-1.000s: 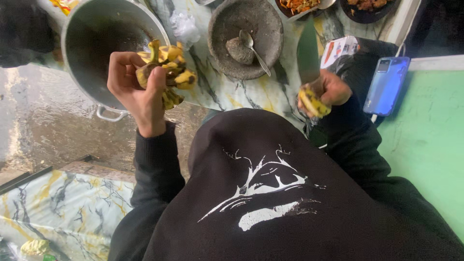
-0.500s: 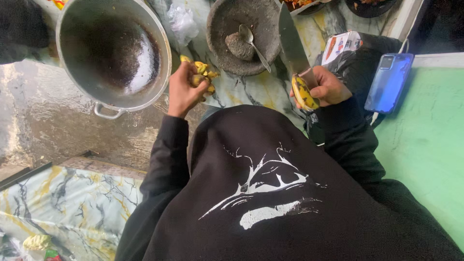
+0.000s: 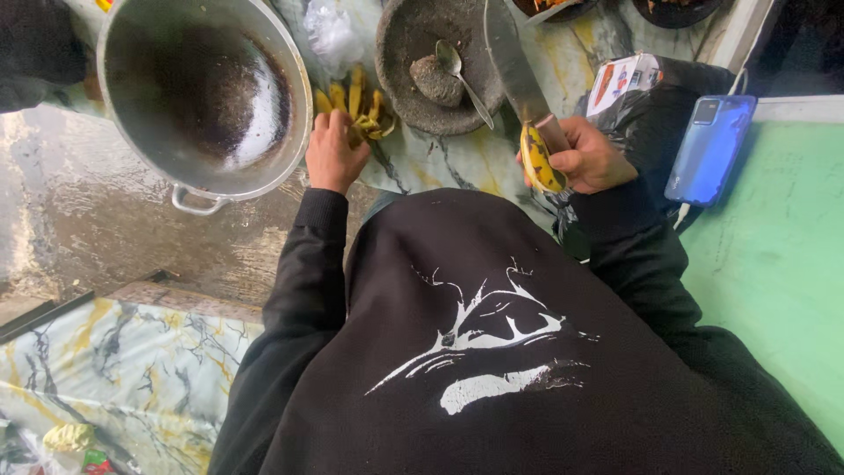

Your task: The person peels a ripe banana using a knife and their fingers, then slices it into small pieces on a metal tray. The person handles the banana and knife throughout, placing the sliced pieces onto the tray.

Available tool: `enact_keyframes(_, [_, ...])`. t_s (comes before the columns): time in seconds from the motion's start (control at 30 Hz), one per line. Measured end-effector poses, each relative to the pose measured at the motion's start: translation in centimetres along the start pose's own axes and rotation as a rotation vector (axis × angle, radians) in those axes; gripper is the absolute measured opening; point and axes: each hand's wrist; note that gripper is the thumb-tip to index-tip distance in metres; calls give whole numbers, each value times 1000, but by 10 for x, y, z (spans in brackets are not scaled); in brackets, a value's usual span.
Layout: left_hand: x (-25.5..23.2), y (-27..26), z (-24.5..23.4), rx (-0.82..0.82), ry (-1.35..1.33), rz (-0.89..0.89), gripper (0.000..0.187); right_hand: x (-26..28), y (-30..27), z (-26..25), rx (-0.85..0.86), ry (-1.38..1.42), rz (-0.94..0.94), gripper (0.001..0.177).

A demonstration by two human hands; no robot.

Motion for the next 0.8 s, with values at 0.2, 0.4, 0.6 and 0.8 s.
enact_keyframes(0.2, [7,2,20,-82,172,199,47,0,7,10,-77,-24,59,55])
enact_keyframes(0.4, [-5,1,38,-159,457,460,21,-2,14,20,-59,-114,101,49])
enact_keyframes(0.6, [4,27,40,29,632,567,9,-7,17,19,-21,-125,122,46])
enact_keyframes(0.8, [14,28,47,107,667,557,12,-12,10,11,14,-103,91,39])
Point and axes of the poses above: each hand's wrist, its own y-axis towards the middle knuckle, its own z-axis out of the palm, x = y × z, and after that the axes turned 5 degrees about x, right-handed
